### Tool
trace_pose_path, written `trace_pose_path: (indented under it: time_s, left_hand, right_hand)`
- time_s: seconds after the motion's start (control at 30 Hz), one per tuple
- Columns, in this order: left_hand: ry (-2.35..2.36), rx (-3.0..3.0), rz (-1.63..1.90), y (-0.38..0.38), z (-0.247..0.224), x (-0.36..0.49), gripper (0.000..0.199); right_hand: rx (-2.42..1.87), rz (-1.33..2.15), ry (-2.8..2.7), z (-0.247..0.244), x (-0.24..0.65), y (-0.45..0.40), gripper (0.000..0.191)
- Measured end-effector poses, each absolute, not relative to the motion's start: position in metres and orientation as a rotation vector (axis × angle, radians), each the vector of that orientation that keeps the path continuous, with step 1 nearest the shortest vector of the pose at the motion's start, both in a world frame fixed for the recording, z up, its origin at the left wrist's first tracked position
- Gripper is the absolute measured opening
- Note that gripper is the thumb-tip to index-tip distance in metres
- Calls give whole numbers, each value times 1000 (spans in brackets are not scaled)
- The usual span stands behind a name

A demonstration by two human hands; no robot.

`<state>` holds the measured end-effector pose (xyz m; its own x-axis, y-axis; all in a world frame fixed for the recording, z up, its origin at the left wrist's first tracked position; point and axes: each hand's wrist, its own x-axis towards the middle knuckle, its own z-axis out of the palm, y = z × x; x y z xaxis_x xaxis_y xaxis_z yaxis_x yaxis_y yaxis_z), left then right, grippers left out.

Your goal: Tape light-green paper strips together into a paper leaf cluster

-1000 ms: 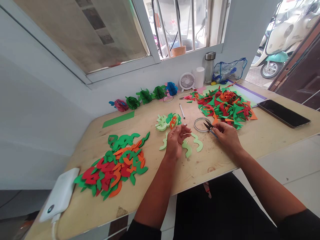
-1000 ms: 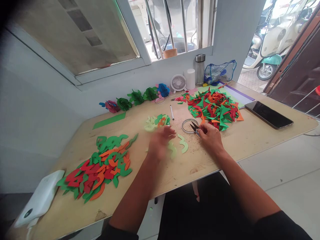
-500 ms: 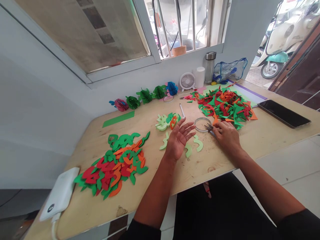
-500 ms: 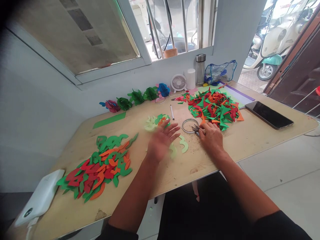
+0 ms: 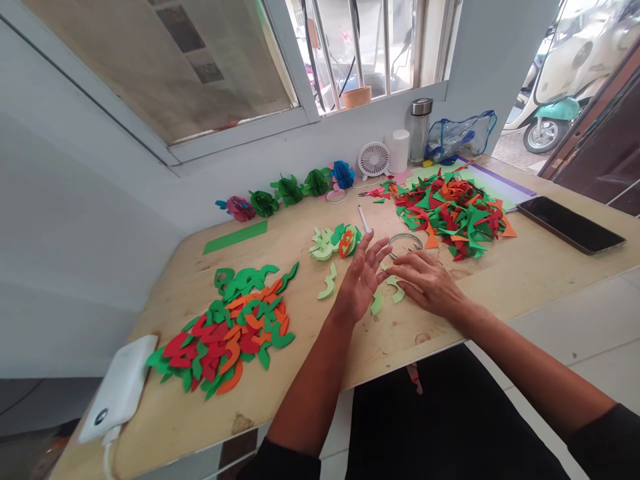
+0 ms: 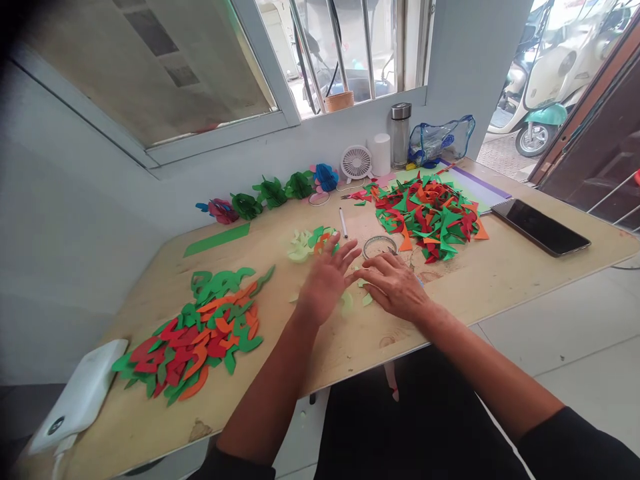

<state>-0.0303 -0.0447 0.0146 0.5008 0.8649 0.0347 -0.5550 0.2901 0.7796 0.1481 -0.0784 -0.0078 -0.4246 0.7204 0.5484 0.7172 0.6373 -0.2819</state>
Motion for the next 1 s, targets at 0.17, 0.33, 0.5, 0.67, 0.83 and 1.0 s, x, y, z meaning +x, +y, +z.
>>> trace_pose_path:
  time_s: [0.17,0.33,0.5,0.67,0.83,1.0]
  left_hand:
    - [479,837,943,-45,13,-27,50]
    - [486,868,923,-48,16,-24,53]
    - [512,880,929,-46,14,-25,56]
    - [493,931,992,-44,12,-29,57]
    - [496,957,1031,-44,12,-32,50]
    - [540,953,1056,-42,9,-33,44]
  right_hand:
    - [-1159,23,-2250,-10,145,-78,26]
    - [-1162,57,-2203,-13,147,-77,22]
    - [-1129,105,-2171,-11,149,-77,20]
    - [-1126,268,-2022,-6,151,-78,27]
    - [-1159,316,-1932,-6,153,-77,30]
    - [-1256,154,-1923,-11,155,-74,20]
